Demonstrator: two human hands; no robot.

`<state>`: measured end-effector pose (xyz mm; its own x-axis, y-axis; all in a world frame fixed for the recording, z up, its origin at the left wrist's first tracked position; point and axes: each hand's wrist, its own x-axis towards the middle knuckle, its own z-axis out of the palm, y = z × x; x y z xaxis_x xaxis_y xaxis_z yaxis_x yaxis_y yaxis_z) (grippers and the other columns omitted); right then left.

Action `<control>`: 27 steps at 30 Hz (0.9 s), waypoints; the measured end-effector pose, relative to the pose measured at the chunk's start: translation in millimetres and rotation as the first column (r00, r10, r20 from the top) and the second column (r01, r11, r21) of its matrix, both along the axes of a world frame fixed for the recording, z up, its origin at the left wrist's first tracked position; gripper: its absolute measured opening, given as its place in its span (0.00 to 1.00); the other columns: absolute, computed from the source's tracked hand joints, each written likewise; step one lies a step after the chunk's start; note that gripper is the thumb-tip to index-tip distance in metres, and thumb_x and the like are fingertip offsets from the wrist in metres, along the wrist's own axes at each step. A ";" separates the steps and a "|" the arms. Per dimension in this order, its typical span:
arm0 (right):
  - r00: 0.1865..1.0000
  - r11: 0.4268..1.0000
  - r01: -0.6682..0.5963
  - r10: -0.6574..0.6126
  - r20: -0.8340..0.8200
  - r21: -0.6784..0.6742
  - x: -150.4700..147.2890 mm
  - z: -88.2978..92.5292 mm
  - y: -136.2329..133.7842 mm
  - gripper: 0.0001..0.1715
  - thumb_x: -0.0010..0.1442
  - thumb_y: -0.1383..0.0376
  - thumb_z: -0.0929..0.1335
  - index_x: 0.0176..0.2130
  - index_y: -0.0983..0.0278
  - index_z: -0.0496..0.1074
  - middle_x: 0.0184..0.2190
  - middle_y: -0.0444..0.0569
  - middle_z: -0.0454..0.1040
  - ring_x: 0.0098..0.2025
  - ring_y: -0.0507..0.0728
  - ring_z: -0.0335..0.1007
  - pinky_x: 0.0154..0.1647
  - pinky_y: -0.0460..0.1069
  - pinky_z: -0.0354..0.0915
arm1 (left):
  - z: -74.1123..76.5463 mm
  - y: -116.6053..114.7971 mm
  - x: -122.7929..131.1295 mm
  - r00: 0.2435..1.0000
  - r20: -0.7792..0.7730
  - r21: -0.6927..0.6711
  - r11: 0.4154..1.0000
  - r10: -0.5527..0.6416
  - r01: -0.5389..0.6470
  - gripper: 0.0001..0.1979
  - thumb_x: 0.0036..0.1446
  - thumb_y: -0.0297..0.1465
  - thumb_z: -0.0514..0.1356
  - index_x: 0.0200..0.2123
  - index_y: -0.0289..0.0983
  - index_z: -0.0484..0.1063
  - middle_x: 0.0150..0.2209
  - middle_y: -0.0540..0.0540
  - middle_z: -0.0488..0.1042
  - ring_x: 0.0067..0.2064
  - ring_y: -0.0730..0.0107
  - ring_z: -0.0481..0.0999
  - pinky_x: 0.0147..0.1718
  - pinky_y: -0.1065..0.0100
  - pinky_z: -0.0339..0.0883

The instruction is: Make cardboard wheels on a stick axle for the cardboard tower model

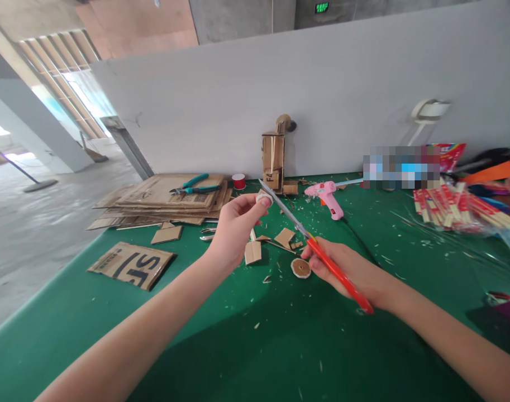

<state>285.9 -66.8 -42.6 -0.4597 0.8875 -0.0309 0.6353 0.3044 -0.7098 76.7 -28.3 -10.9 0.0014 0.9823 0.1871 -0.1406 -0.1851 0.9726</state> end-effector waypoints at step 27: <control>0.998 0.994 0.013 -0.020 0.061 0.112 3.4 -1.0 4.2 0.24 0.62 0.47 0.58 0.39 0.63 0.68 0.31 0.51 0.74 0.29 0.57 0.69 0.31 0.52 0.63 | 0.5 -0.8 0.0 1.000 -0.014 0.053 0.999 -0.003 0.004 0.10 0.49 0.37 0.67 0.27 0.36 0.77 0.24 0.51 0.69 0.24 0.79 0.61 0.24 0.73 0.55</control>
<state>289.4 -62.5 -43.6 -0.4453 0.8944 0.0413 0.6823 0.3688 -0.6312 76.8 -29.1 -10.4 0.0079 0.9709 0.2392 -0.1278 -0.2363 0.9632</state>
